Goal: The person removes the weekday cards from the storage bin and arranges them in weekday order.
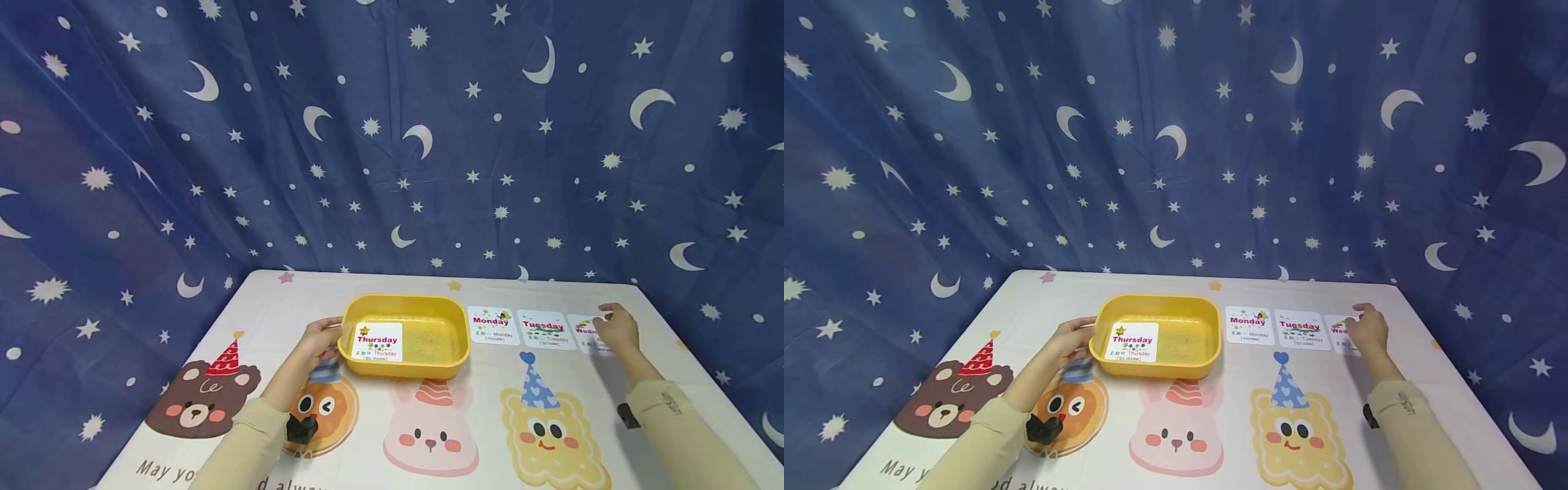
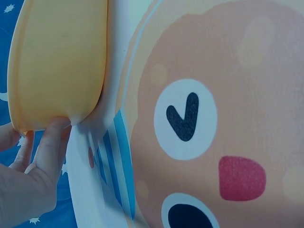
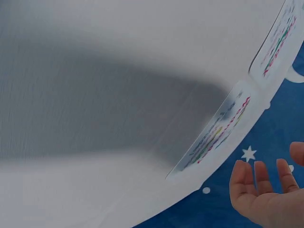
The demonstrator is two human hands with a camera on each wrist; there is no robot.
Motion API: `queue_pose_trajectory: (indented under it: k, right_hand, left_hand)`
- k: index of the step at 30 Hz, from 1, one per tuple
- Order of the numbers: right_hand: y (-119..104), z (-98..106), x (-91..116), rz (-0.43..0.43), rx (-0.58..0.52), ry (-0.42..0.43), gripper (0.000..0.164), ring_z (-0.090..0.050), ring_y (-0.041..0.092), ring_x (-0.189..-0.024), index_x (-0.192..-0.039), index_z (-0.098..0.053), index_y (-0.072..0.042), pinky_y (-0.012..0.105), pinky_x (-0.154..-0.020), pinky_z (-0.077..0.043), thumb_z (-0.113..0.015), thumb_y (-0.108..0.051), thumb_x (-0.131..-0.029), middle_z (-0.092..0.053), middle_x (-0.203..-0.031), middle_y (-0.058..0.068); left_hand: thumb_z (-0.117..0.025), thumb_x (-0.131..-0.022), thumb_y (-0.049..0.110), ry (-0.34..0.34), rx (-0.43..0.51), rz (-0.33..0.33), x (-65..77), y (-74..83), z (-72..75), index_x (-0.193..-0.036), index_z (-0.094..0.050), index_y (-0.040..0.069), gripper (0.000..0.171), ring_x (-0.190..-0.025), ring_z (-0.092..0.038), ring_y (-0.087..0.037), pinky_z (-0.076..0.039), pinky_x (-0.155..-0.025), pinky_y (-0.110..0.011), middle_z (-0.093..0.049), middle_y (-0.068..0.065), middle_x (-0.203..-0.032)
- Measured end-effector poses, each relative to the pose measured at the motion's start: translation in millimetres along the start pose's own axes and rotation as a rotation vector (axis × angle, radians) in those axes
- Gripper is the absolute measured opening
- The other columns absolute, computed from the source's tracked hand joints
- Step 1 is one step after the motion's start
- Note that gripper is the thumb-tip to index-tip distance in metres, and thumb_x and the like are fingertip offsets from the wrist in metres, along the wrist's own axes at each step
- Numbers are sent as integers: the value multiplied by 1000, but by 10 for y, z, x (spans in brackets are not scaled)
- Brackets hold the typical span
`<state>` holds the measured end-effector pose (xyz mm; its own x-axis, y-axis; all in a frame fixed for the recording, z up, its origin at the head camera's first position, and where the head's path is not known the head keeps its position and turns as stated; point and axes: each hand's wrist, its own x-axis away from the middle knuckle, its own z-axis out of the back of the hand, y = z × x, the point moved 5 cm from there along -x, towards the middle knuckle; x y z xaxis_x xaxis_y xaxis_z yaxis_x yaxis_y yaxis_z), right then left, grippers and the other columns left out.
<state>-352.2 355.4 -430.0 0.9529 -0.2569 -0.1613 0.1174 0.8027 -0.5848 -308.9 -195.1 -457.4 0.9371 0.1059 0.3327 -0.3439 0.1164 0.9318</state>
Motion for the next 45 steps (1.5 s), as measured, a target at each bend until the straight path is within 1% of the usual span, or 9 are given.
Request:
queue_pose_trajectory:
  k: [4, 8, 13, 15, 17, 24, 28, 34, 45]
  right_hand:
    - [-58, -27, 46, 14, -33, 16, 36, -51, 51, -96, -116, -47, 15, 54, -79, -42, -45, -5, -85, -52, -107, 39]
    - [-126, -55, 85, 26, -82, 51, 34, -54, 45, -85, -114, -51, 12, 41, -66, -41, -45, -4, -85, -56, -101, 35]
    - [-235, -124, 118, 42, -150, 72, 32, -51, 13, -64, -114, -55, 8, 25, -58, -36, -47, -4, -85, -60, -99, 30]
    - [-285, -152, 136, 59, -164, 73, 31, -46, 2, -61, -113, -57, 7, 23, -57, -36, -48, -4, -85, -61, -99, 29]
    - [-340, -178, 160, 79, -179, 72, 29, -44, -2, -61, -112, -57, 7, 21, -57, -37, -49, -4, -86, -62, -99, 29]
    - [-570, -273, 294, 133, -252, 23, 27, -51, 2, -70, -114, -57, 8, 14, -59, -40, -53, -2, -89, -61, -102, 30]
    - [-679, -313, 368, 139, -284, 2, 28, -50, -2, -72, -115, -57, 8, 10, -60, -40, -53, -2, -90, -61, -104, 29]
    - [-822, -374, 440, 130, -391, -13, 27, -46, -13, -68, -116, -56, 9, 7, -60, -43, -53, 0, -90, -59, -108, 31]
    - [-1198, -540, 605, 89, -521, -117, 29, -52, -9, -67, -118, -53, 9, 9, -62, -49, -52, 2, -90, -58, -112, 29]
  left_hand:
    - [-46, -98, 8, -8, -2, -9, 10, 3, -1, -137, -44, 0, 40, -87, -64, -16, -56, -65, -23, -49, -25, -133]
    - [-46, -98, 8, -4, -3, -1, 12, -5, 8, -137, -44, 1, 40, -89, -63, -17, -57, -65, -23, -48, -25, -133]
    - [-47, -97, 8, 7, 2, 14, 7, -9, 17, -137, -44, 2, 40, -88, -63, -16, -56, -65, -22, -49, -24, -133]
    - [-47, -97, 8, 7, 8, 15, -1, -6, 15, -137, -45, 2, 40, -86, -63, -15, -56, -65, -22, -49, -23, -133]
    - [-47, -97, 8, 5, 14, 15, -10, 0, 10, -137, -45, 2, 40, -84, -63, -14, -55, -64, -22, -49, -23, -133]
    - [-46, -97, 8, 6, 20, 13, -20, 20, 10, -137, -45, 1, 40, -79, -61, -11, -54, -63, -21, -49, -25, -134]
    - [-46, -97, 8, 5, 16, 11, -14, 19, 14, -137, -44, 1, 40, -79, -61, -12, -54, -63, -21, -50, -24, -132]
    - [-46, -97, 8, 13, 15, 2, -11, 13, 15, -137, -45, 1, 40, -79, -61, -12, -54, -61, -21, -54, -23, -126]
    - [-47, -97, 9, 9, 15, 4, -19, -13, 10, -136, -45, 2, 39, -80, -61, -12, -54, -63, -21, -52, -23, -130]
